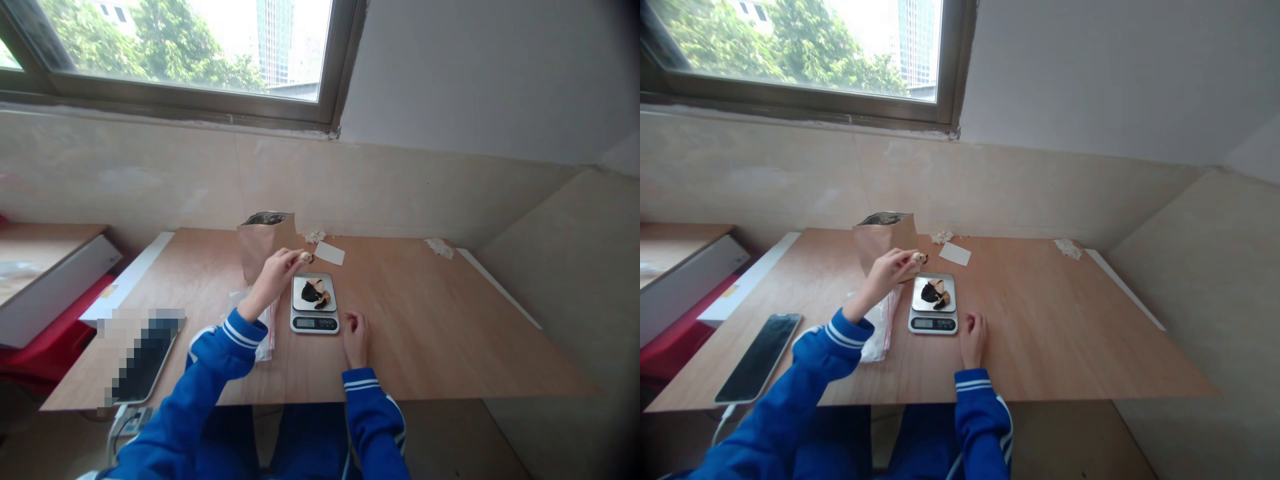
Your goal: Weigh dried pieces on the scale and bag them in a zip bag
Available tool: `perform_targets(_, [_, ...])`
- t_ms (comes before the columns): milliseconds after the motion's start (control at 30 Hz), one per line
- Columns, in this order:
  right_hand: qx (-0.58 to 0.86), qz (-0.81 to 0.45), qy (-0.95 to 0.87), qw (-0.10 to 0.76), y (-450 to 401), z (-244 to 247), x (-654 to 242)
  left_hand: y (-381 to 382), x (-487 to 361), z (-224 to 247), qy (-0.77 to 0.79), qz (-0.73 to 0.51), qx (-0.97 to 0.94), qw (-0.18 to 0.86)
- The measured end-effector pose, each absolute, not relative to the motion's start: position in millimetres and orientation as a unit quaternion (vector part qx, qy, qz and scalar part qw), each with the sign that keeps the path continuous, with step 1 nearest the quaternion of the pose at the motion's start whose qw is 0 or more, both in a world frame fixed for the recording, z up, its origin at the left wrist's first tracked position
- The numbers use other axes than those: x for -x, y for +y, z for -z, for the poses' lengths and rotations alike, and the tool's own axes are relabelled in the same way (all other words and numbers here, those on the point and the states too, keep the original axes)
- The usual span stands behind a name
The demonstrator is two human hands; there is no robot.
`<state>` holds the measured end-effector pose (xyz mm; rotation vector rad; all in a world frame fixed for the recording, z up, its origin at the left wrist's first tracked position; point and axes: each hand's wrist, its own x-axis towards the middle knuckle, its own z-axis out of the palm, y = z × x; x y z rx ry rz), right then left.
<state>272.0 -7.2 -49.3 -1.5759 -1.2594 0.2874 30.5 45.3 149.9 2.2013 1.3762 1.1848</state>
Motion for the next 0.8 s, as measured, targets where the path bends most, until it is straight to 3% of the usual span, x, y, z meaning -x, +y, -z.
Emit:
perform_targets(133, [0.650, -0.115, -0.533, 0.530, -7, 50, -273, 38, -38, -85, 0.522, -0.306, -0.723, 0.335])
perform_targets(300, [0.650, -0.119, -0.534, 0.528, -7, 49, -273, 39, -38, -43, 0.564, -0.303, -0.664, 0.387])
perform_targets(600, [0.662, -0.120, -0.532, 0.514, -8, 45, -272, 46, -58, -38, 0.599, -0.369, -0.628, 0.332])
perform_targets(800, [0.661, -0.121, -0.534, 0.514, -9, 43, -271, 24, -44, -54, 0.589, -0.439, -0.651, 0.191])
